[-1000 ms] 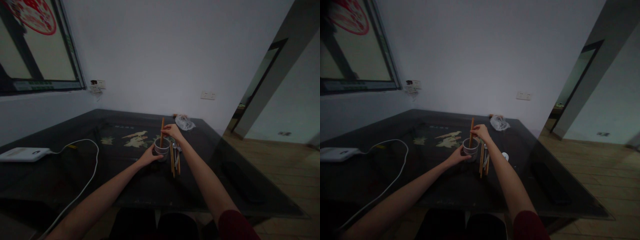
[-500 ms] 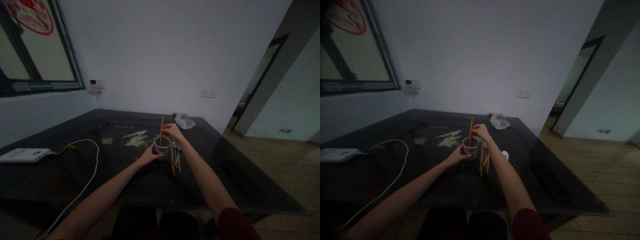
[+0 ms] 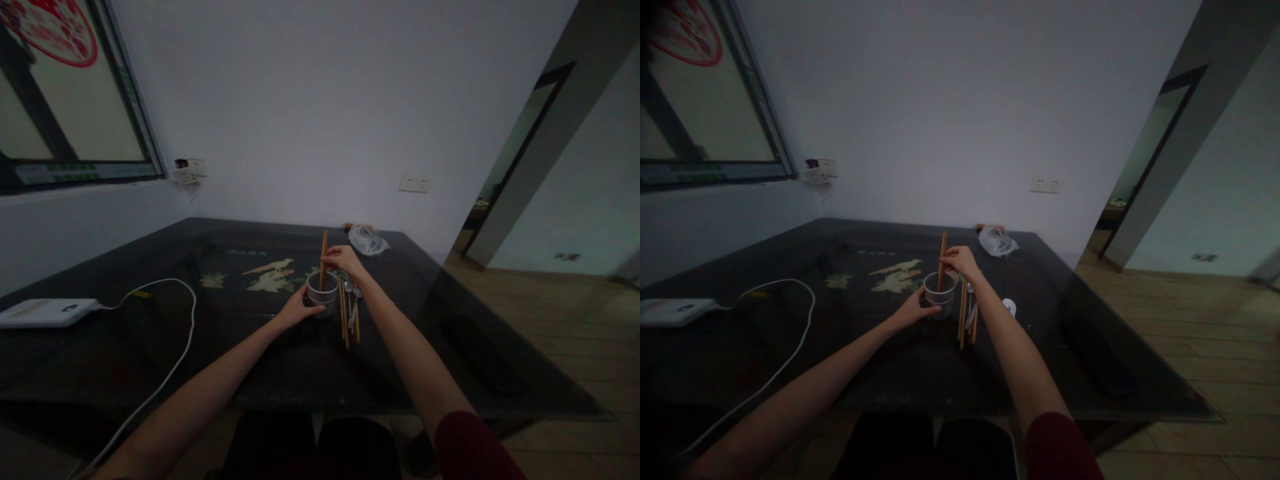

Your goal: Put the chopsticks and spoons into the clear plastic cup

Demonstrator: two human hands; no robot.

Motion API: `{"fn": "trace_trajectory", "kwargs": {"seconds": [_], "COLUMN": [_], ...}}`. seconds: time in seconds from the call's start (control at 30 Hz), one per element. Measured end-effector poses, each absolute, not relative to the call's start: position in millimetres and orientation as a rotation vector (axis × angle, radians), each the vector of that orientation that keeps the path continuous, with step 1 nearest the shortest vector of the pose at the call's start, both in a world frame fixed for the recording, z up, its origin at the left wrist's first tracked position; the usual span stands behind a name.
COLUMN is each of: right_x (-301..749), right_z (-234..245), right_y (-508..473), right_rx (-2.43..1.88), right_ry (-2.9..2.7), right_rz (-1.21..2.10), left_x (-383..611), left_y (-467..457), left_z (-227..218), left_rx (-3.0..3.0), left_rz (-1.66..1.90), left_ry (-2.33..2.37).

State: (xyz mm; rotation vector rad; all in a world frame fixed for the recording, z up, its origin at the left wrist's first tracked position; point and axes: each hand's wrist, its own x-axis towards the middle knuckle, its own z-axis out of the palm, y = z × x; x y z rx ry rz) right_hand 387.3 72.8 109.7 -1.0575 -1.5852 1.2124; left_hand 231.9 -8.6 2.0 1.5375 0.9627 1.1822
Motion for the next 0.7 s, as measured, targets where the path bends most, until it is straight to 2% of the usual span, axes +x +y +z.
{"fn": "trace_trajectory", "kwargs": {"seconds": [0.43, 0.7], "right_x": [388.0, 393.3], "right_z": [109.4, 108.2], "right_y": [72.4, 71.1], "right_rx": [-1.0, -0.992], "right_ry": [-1.573, -1.604], "right_rz": [1.292, 1.163], "left_x": [232.5, 231.7], "left_y": [-7.2, -3.8], "left_z": [-1.7, -6.8], "left_rx": [1.556, 1.583], "left_rz": [1.217, 1.224], "left_ry": [0.969, 0.995]}}
